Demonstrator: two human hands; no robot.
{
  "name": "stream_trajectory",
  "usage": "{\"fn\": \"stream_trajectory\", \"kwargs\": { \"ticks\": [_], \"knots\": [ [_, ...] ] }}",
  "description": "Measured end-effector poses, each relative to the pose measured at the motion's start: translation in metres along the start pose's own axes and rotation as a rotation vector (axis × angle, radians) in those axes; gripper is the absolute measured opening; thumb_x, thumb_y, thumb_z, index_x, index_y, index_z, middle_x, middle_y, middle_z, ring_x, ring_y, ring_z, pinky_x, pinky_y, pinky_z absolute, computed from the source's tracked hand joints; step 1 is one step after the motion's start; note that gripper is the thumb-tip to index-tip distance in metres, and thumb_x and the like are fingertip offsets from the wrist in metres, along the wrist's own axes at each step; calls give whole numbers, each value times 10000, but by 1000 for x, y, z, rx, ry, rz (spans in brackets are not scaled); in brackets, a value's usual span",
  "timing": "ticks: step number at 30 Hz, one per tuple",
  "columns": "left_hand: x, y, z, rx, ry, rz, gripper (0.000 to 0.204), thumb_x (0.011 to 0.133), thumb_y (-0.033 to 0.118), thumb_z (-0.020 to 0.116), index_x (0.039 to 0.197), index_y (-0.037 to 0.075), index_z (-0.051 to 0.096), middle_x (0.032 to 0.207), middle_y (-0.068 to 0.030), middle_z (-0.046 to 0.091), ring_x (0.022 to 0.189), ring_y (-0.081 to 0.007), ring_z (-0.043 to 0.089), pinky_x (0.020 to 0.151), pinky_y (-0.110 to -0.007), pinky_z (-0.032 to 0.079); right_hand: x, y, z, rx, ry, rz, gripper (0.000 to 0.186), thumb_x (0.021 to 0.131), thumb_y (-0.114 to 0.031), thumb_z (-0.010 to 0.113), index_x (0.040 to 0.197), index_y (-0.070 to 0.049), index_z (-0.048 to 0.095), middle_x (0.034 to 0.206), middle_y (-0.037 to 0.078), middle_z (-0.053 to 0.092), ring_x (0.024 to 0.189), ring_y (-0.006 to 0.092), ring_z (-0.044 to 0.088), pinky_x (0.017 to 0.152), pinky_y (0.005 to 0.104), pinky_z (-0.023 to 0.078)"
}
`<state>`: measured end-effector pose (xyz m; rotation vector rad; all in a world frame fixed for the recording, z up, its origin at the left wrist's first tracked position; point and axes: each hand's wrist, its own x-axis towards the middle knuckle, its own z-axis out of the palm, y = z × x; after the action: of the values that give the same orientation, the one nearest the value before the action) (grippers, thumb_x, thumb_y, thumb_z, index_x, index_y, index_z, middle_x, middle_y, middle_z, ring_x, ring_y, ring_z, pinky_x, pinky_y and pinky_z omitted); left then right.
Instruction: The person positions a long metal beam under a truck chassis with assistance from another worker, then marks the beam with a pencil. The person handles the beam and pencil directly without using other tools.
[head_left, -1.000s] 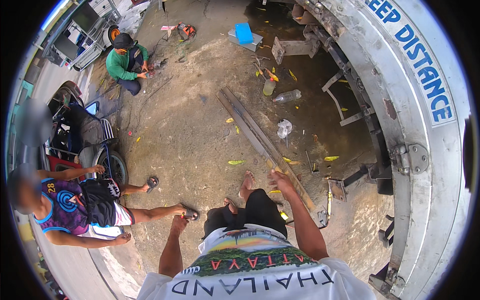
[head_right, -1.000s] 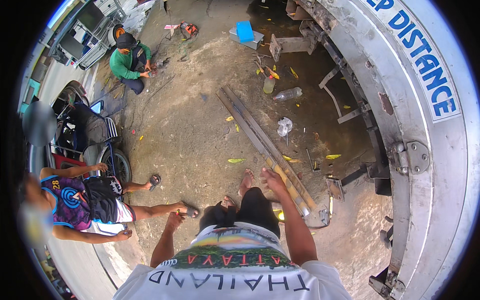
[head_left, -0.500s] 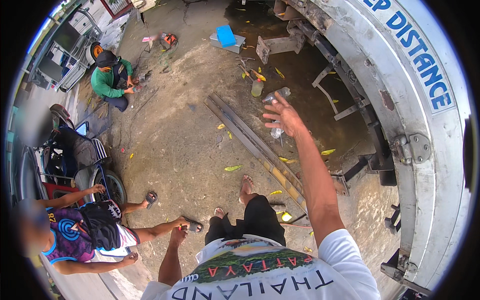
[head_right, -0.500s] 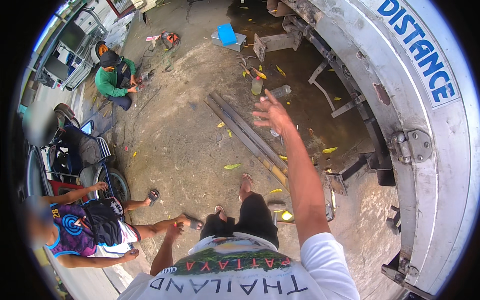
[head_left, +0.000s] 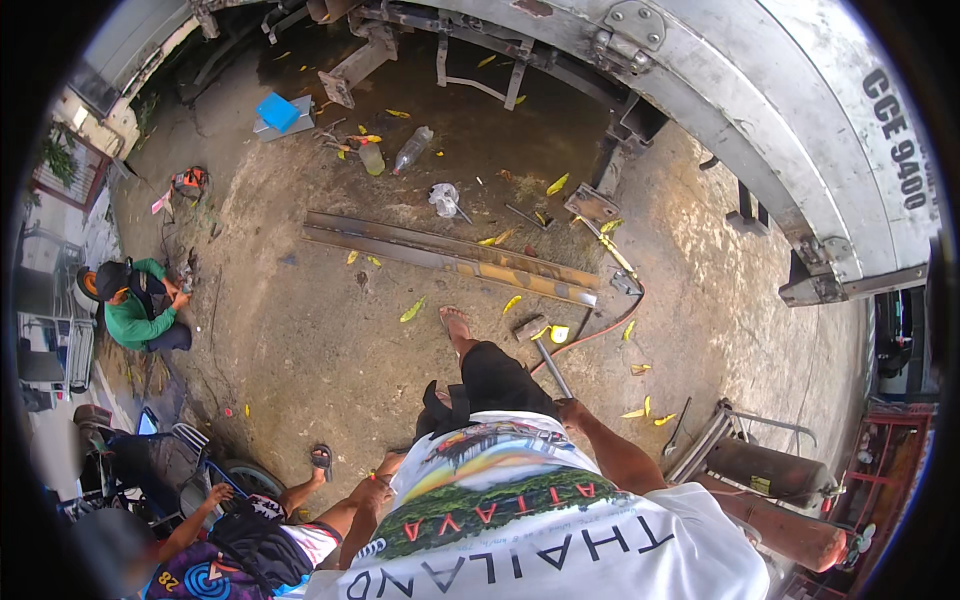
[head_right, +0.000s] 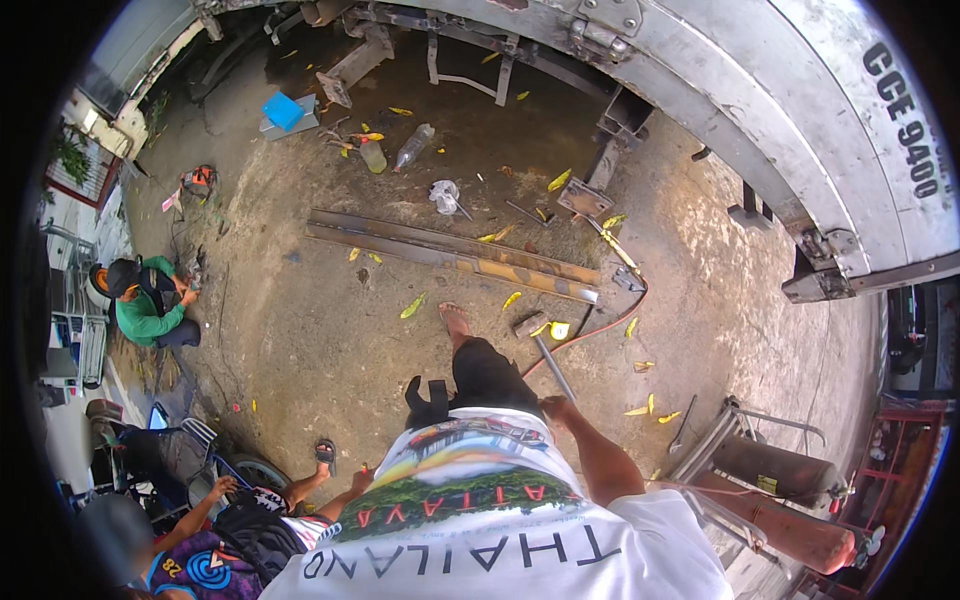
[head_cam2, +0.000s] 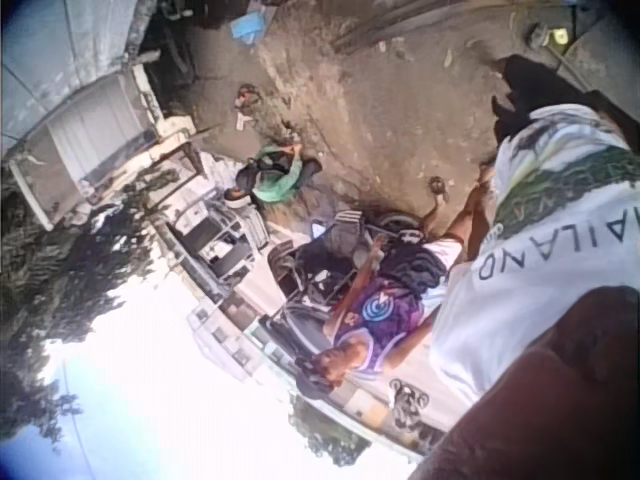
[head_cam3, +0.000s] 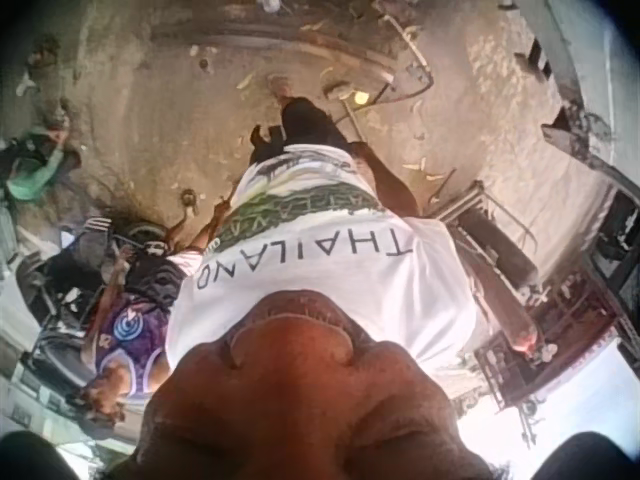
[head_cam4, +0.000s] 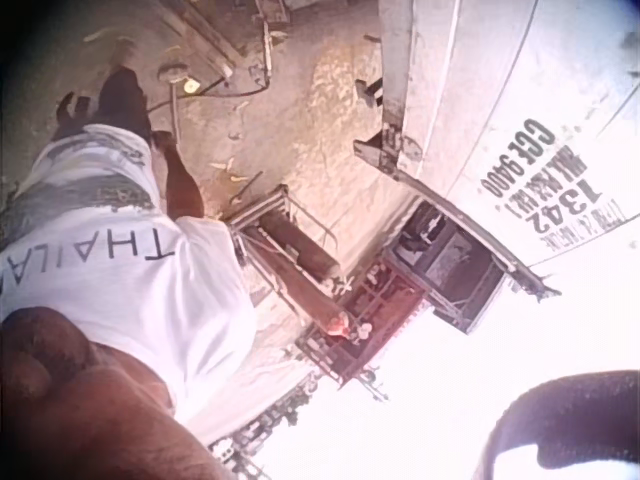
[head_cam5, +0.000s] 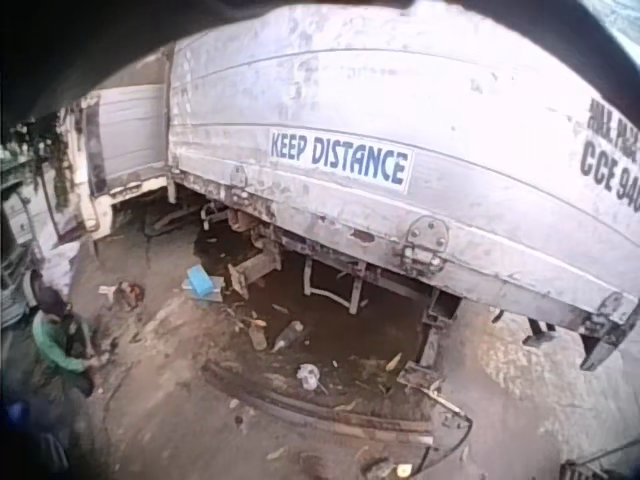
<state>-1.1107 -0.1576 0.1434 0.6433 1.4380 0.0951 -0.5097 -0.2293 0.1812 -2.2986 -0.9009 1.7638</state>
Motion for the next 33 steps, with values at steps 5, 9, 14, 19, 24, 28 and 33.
{"fn": "stream_trajectory", "kwargs": {
  "ticks": [5, 9, 14, 19, 24, 28, 33],
  "knots": [
    [19, 48, -41, -2, -94, 45, 317, 938, 135, 574, 1238, 63, 650, 839, -13, 619, 759, -161, 654, 564, -293, 483, -44, -8, 50, 498, 266, 179, 332, 961, -326, 594, 1091, -44, 709, 1063, 177, 715, 947, 282, 702, 793, 404, 563],
    [37, 93, -81, -254, -202, 128, 351, 930, 128, 586, 1269, 71, 652, 812, -6, 599, 715, -151, 635, 546, -288, 461, -43, 22, 87, -1, 192, -269, 335, 961, -300, 598, 1093, -15, 712, 1034, 154, 737, 931, 252, 695, 847, 397, 524],
    [16, 177, -58, 107, 154, 196, 353, 950, 158, 567, 1271, 77, 688, 960, -23, 677, 799, -140, 659, 645, -283, 496, -19, 68, 115, 363, 193, -220, 370, 911, -295, 651, 1164, -33, 716, 1087, 155, 751, 955, 187, 687, 859, 365, 547],
    [4, 259, -89, 500, 396, 417, 553, 983, 198, 584, 1512, 119, 445, 1266, -137, 622, 1132, -300, 605, 897, -425, 498, -54, 48, 96, 489, 296, -105, 318, 888, -215, 644, 1107, 7, 710, 1043, 143, 739, 978, 256, 691, 895, 359, 532],
    [-51, 407, -47, 597, 737, 876, 808, 1017, 351, 598, 1639, 303, 85, 1688, -225, -7, 1546, -446, 75, 1206, -569, 230, -106, 20, 65, 796, 336, 192, 320, 952, -270, 617, 1121, -16, 715, 945, 71, 721, 763, 174, 649, 656, 345, 526],
    [-73, 462, -63, 752, 957, 1005, 820, 1002, 492, 578, 1635, 347, 78, 1690, -206, -69, 1543, -469, 28, 1198, -618, 202, -99, 51, 72, 705, 340, 182, 291, 924, -247, 675, 1088, -15, 739, 983, 86, 739, 821, 179, 669, 724, 336, 541],
    [-77, 485, -38, 838, 1105, 772, 801, 999, 594, 507, 1633, 361, 77, 1699, -162, -80, 1543, -469, -6, 1191, -646, 191, -110, 60, 64, 776, 321, 62, 299, 912, -156, 700, 1150, 24, 719, 1065, 88, 745, 983, 176, 679, 875, 340, 548]
  ]
}}
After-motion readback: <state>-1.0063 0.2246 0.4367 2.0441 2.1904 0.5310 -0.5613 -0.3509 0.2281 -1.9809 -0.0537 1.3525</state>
